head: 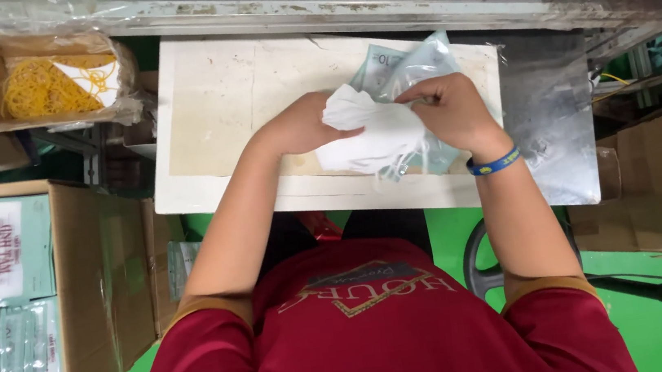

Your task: Packing facial masks into individual plastic bags at a conveyor belt.

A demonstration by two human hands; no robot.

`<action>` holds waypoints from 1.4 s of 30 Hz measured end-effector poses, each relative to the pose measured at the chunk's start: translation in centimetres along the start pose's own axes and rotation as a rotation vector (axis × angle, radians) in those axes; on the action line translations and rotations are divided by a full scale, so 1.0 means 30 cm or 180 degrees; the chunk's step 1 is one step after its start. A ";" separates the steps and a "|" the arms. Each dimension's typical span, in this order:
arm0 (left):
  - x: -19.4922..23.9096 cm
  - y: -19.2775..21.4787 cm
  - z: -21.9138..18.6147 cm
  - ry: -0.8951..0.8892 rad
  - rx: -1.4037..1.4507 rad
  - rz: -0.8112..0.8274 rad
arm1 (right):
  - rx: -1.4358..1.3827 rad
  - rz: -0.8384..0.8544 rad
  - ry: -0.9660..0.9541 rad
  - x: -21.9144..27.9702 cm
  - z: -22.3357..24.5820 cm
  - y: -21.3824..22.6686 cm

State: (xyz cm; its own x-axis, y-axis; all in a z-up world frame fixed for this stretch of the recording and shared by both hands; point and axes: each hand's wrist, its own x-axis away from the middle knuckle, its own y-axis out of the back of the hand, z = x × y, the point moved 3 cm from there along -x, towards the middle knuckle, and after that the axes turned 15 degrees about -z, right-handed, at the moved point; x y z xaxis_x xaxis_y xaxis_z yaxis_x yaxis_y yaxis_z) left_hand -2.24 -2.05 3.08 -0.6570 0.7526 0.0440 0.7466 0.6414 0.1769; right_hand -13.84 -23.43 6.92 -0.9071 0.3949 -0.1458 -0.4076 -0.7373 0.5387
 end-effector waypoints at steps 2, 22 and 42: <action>0.011 0.012 -0.026 0.0047 -0.0196 -0.0064 | 0.0066 0.0135 -0.0094 0.011 0.035 -0.018; 0.153 -0.286 0.252 0.1842 0.3614 -0.0660 | 0.0312 0.0049 0.1734 0.319 0.106 -0.228; 0.291 -0.120 -0.285 -0.1342 -0.1361 -0.1431 | -0.0710 0.0104 0.0713 0.199 0.205 0.021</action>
State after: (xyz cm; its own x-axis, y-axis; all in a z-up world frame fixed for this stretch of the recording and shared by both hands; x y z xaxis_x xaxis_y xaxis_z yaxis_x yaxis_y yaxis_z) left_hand -11.57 0.94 11.23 -0.7289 0.4803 -0.4879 0.2533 0.8513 0.4596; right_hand -18.85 -18.17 11.49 -0.9106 0.2567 -0.3239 -0.3684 -0.8594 0.3545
